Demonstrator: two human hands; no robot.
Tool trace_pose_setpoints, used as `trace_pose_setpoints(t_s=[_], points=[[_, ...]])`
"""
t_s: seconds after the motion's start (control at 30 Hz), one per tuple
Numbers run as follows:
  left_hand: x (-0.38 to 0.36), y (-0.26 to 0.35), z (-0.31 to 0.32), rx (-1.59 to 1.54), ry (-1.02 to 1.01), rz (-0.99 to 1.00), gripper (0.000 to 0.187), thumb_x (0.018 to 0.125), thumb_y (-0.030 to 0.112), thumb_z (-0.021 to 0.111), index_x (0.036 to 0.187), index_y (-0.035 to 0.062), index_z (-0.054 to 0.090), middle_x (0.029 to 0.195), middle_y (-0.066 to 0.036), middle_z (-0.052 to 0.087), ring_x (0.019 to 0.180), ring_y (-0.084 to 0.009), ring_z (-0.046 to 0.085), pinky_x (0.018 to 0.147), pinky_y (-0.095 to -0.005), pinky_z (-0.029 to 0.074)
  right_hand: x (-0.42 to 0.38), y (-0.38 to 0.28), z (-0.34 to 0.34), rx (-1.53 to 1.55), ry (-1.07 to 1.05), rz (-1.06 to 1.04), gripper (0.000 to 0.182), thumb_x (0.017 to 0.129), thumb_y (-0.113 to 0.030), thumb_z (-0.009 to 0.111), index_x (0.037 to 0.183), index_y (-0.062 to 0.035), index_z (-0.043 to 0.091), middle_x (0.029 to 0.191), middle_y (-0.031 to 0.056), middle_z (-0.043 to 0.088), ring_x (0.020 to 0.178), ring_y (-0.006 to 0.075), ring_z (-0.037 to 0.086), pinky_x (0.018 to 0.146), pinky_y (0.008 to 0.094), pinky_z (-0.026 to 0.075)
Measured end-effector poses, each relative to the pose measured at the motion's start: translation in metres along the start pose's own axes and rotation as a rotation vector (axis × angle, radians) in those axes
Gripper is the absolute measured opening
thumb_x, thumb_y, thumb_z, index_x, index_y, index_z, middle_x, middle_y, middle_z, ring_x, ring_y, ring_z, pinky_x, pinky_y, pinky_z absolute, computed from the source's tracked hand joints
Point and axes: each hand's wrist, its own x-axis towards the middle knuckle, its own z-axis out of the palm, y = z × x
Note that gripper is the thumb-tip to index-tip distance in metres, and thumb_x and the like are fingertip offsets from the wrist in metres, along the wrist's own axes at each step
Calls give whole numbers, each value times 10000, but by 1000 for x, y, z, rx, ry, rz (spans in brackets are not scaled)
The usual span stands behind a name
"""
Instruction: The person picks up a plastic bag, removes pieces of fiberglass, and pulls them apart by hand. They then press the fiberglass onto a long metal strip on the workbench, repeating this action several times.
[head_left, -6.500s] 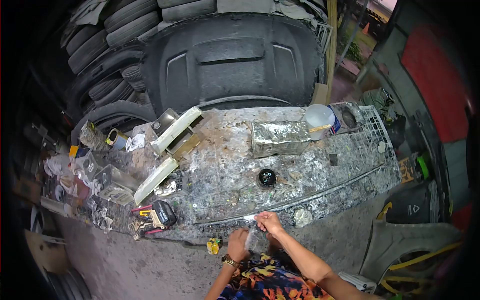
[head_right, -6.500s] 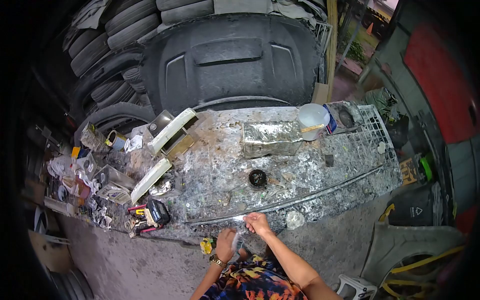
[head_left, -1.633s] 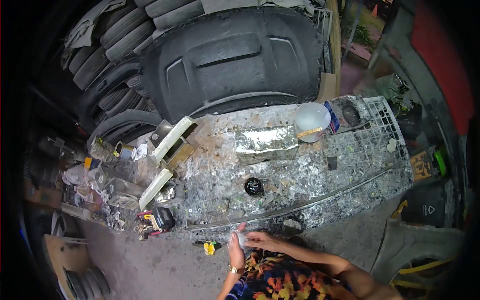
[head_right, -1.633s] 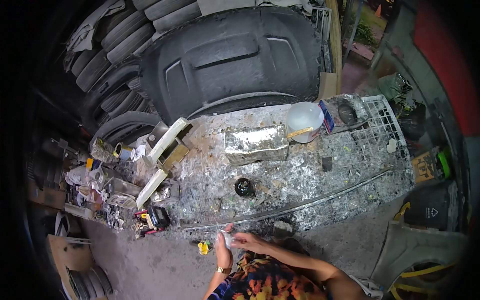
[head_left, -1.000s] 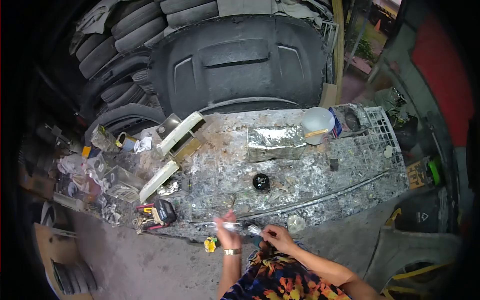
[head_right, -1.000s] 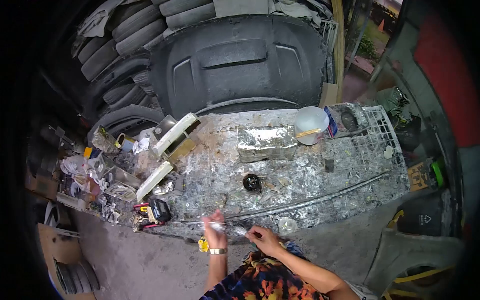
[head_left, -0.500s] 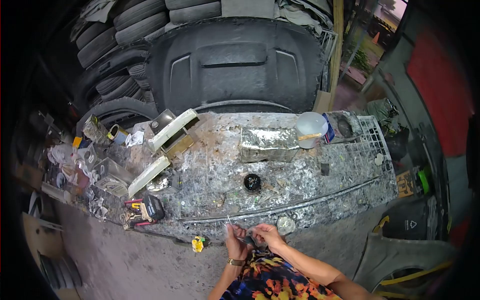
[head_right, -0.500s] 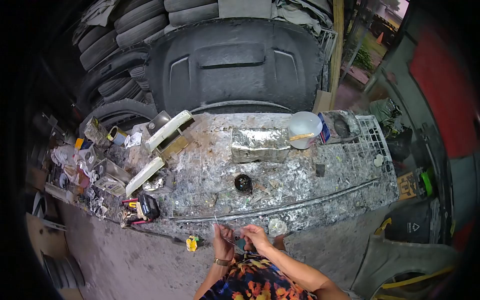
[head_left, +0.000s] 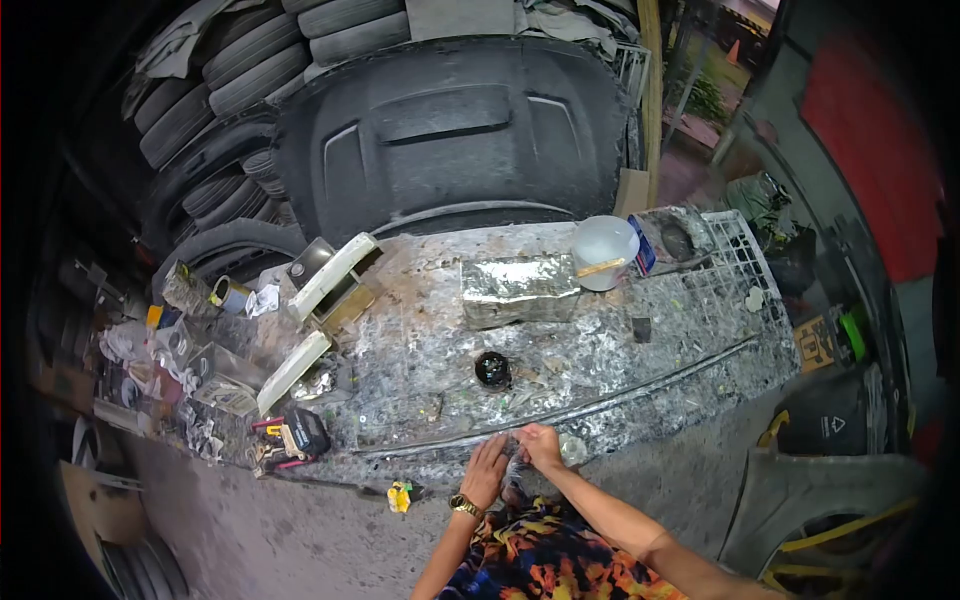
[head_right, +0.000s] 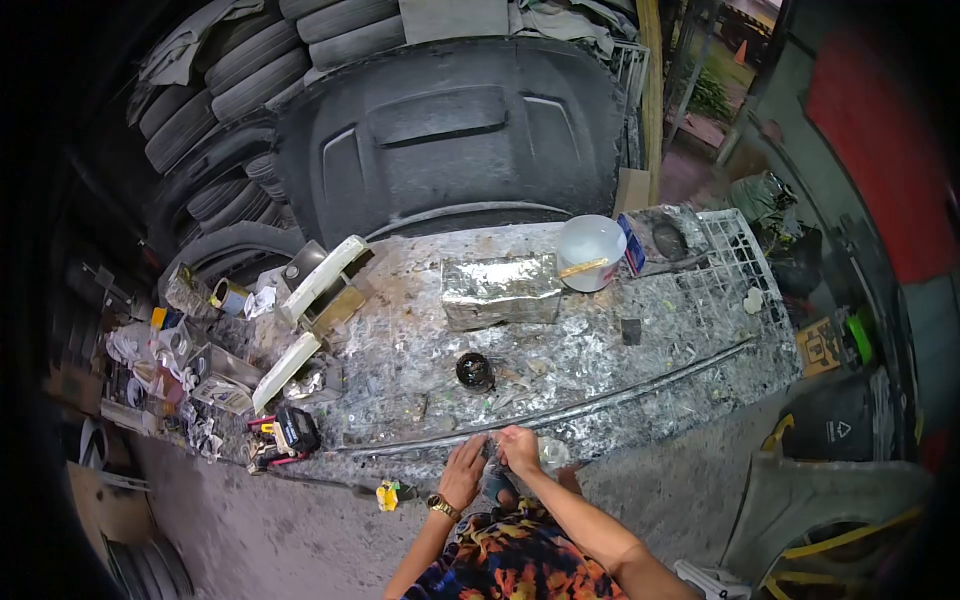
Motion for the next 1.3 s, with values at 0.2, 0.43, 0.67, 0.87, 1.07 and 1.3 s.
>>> trace_pose_setpoints(t_s=[0.2,0.43,0.67,0.87,1.07,1.3], points=[[8,-1,16,39,-21,-1,194,770,44,535,962,27,560,1359,-186,433,1262,-322,413,1028,-456,310,9,9,-4,-98,16,-39,184,858,-156,649,879,25,624,565,23,567,446,82,508,396,231,387],[10,11,27,172,-54,-99,285,756,145,589,1028,61,585,1376,-192,402,1266,-322,395,995,-494,293,-48,-20,-29,-789,7,-579,308,861,-97,559,1168,-113,583,673,140,629,574,286,618,533,387,473],[17,15,22,147,-97,-148,297,773,156,573,1063,96,601,1350,-168,425,1256,-313,393,986,-496,294,-23,-21,-23,-1028,-111,-752,454,817,-72,540,1265,-138,503,717,161,638,682,378,612,601,462,480],[17,9,28,135,-27,-182,250,731,84,606,981,92,614,1250,-160,489,1196,-310,432,988,-539,281,-18,-26,-25,-1206,-211,-603,459,800,-85,559,1254,-132,513,699,181,629,668,379,611,594,474,477],[19,9,31,175,-81,-244,269,714,82,616,982,99,626,1205,-151,504,1164,-306,448,1008,-556,263,-17,-25,-26,-1256,-239,-518,452,810,-93,549,1258,-146,514,671,190,624,632,374,612,574,475,473],[-8,27,-27,-8,52,-221,276,741,87,589,1015,76,622,1233,-147,515,1178,-309,453,1031,-504,259,-48,-46,-52,-1134,-211,-588,366,865,-134,556,1232,-134,547,683,147,633,611,310,618,552,378,483]])
